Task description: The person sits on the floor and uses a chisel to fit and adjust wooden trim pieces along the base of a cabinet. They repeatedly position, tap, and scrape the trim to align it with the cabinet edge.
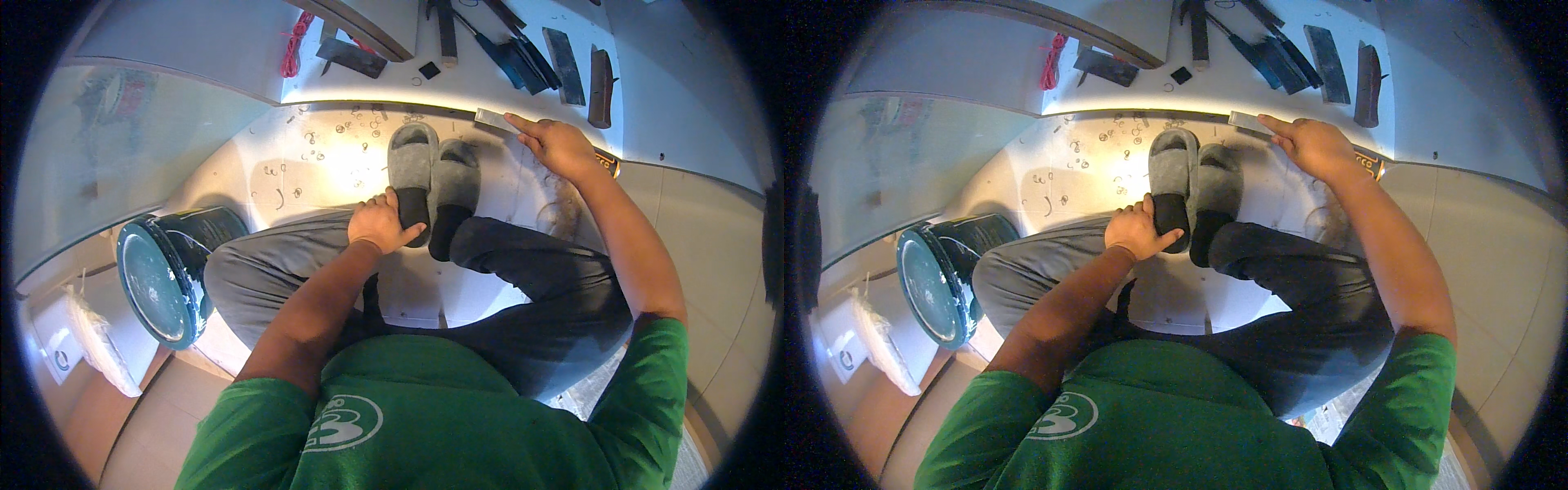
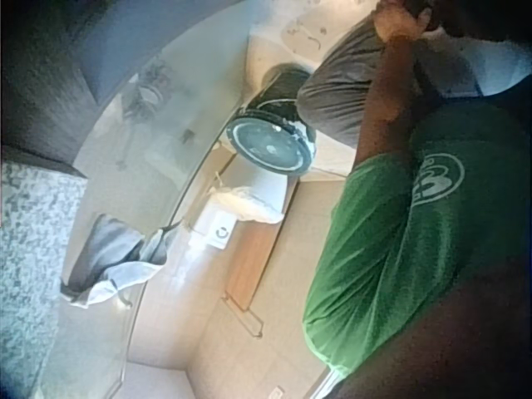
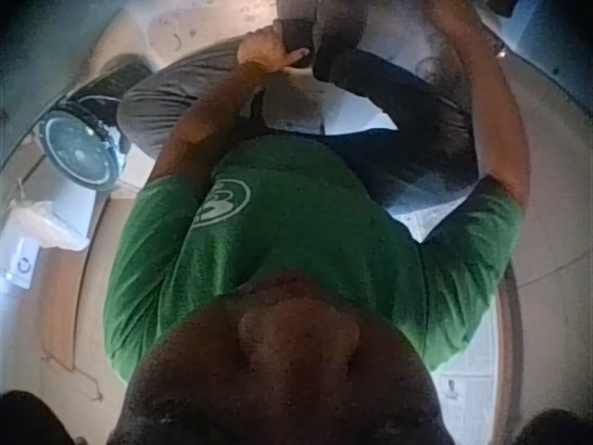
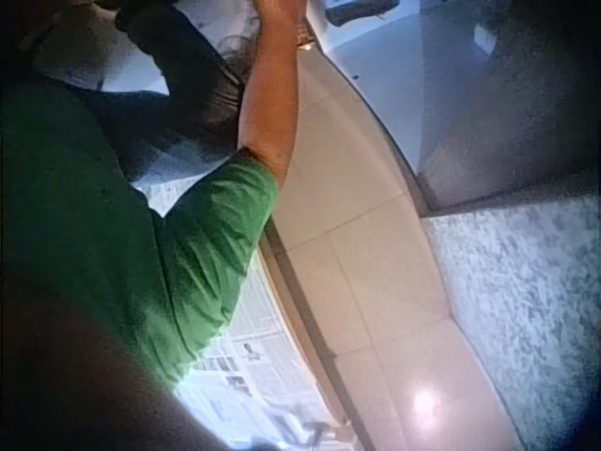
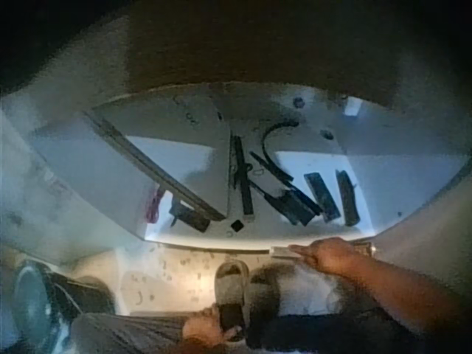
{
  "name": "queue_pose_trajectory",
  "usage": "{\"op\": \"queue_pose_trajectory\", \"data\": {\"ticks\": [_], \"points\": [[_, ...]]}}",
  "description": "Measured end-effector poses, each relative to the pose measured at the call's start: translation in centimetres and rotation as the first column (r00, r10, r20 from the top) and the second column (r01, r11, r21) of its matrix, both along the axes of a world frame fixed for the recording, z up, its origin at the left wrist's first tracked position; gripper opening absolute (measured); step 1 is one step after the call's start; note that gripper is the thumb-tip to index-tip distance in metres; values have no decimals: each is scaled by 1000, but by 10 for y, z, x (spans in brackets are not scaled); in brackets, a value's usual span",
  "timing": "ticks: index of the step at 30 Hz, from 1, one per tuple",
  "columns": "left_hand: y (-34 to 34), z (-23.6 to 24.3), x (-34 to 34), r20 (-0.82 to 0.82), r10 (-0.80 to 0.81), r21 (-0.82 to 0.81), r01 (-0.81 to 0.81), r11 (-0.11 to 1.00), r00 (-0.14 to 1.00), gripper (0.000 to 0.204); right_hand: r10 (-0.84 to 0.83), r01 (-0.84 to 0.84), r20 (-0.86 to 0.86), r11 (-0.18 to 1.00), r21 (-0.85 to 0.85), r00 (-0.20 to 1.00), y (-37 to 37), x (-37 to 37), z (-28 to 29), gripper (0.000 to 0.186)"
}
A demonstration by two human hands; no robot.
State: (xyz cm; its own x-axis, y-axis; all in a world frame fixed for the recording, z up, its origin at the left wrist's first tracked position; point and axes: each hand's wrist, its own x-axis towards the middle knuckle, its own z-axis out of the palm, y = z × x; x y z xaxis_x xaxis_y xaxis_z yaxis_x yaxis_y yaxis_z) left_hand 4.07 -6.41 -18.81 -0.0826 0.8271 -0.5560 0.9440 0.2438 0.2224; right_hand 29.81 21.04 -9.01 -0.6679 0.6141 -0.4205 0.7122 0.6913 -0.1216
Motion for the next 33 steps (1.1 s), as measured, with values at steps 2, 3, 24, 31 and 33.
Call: {"op": "queue_pose_trajectory", "data": {"ticks": [2,3,24,31,33], "points": [[-1,-1,0,0,3,9,-3,1000,1000,112,1,-1,27,1000,-17,1000,2,-4,2,47],[-1,-1,0,3,8,10,-8,1000,1000,112,2,-1,40,1000,-26,999,2,-6,2,47],[2,3,-1,35,35,-33,-34,999,999,112,31,-31,-26,999,30,999,-2,-35,2,45],[2,4,0,23,27,-30,-26,999,999,111,21,-21,3,999,34,1000,-1,-35,9,43],[2,3,1,22,21,-25,-20,999,1000,110,56,-52,-51,997,60,997,2,-29,1,43]]}}
